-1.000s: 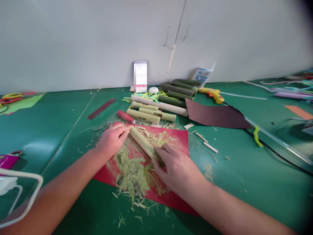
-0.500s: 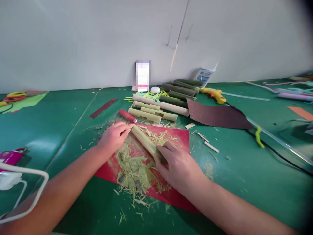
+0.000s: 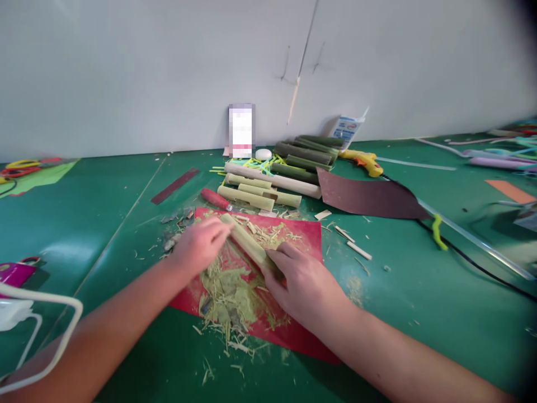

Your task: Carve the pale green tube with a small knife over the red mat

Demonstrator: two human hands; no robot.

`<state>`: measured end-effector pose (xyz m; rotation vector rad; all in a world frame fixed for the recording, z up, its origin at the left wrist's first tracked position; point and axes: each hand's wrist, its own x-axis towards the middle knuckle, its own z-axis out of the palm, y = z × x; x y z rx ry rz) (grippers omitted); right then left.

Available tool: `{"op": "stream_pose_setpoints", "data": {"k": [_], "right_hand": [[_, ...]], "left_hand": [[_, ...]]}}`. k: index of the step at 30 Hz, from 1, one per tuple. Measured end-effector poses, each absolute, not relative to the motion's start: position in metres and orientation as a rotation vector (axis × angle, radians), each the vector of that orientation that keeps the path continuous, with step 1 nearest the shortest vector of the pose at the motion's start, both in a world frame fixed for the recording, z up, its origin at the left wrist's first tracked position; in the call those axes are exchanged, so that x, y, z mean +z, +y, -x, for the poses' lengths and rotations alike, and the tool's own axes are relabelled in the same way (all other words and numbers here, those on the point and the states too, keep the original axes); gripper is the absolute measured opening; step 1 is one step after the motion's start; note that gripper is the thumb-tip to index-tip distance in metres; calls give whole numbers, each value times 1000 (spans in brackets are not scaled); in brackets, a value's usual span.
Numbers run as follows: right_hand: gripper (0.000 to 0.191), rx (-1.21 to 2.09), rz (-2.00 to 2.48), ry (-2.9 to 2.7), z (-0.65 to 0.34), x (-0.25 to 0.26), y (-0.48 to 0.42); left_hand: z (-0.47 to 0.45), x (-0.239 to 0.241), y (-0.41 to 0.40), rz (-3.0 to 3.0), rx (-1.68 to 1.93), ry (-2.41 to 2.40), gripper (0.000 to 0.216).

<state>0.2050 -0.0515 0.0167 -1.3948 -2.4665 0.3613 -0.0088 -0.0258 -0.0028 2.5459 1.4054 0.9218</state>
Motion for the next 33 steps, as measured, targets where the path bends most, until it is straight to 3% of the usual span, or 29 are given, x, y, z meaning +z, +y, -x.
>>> {"op": "stream_pose_setpoints", "data": {"k": [14,27,33], "right_hand": [[23,349,1380,-2472,-206,15,-50],[22,364,1398,-2460,-205,16,-51],[21,354,1395,-2476,-206,15,-51]], "left_hand": [[5,-5,-32,-2563,790,1366,25],[10,-6,-25,-2518,966,1534,21],[-3,-6,-41,-2616,687,1260,28]]}}
